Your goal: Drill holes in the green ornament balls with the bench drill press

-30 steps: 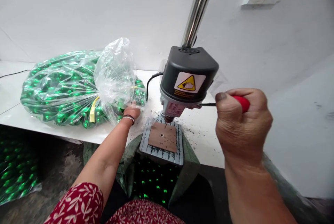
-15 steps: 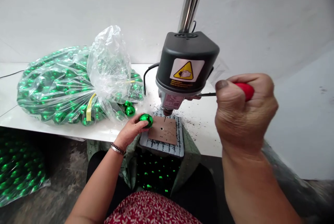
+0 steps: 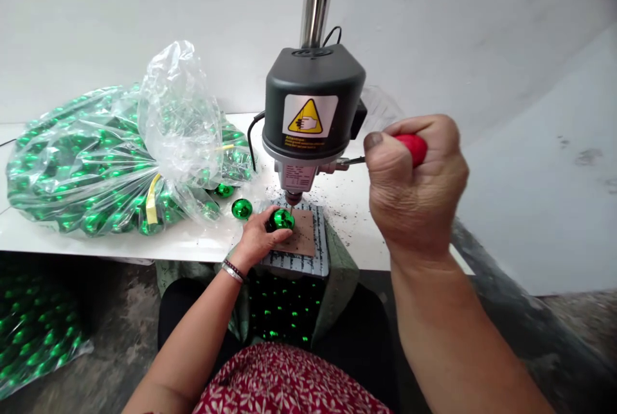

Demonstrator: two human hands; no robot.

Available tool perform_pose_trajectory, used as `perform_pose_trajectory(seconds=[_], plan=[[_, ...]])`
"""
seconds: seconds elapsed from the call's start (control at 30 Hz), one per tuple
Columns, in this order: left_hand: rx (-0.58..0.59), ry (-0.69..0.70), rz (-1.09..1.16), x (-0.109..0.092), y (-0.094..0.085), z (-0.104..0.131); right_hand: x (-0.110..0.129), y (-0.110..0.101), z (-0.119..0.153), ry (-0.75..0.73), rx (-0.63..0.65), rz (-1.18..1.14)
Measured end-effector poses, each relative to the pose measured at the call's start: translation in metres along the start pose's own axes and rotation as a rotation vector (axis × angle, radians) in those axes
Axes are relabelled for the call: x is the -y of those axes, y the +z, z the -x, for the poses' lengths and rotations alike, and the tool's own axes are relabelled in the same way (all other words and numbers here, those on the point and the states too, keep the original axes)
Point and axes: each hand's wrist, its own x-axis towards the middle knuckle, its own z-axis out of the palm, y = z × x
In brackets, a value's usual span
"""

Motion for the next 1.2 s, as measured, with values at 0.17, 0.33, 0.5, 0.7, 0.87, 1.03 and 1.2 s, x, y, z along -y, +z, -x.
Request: perform_pose_trajectory(seconds=[0.17,0.33,0.5,0.7,0.87,1.03,1.2], plan=[[-0.059,0.086,-0.155,-0.004,0.008,0.002,0.000,-0.001,0.001,-0.010,-0.009,-0.036],[-0.017,0.118,-0.184,-0.004,0.008,0.003,0.000,-0.001,0.001,-0.027,-0.001,-0.029],[0.001,0.062,-0.148,0.000,0.010,0.001,-0.003,-0.003,0.007,-0.026,0.011,0.033],[-0.008,0.054,-0.168,-0.001,0.014,0.001,-0.005,-0.005,0.018,-0.036,-0.042,0.034],[-0.025,0.090,-0.188,0.001,0.013,0.002,-0.011,-0.005,0.023,-0.123,-0.063,0.016],[-0.037,0.109,-0.171,0.005,0.010,0.004,-0.021,-0.005,0.037,-0.223,-0.105,0.046],[-0.046,0.104,-0.155,0.005,0.010,0.007,-0.025,-0.003,0.047,-0.255,-0.143,0.046]])
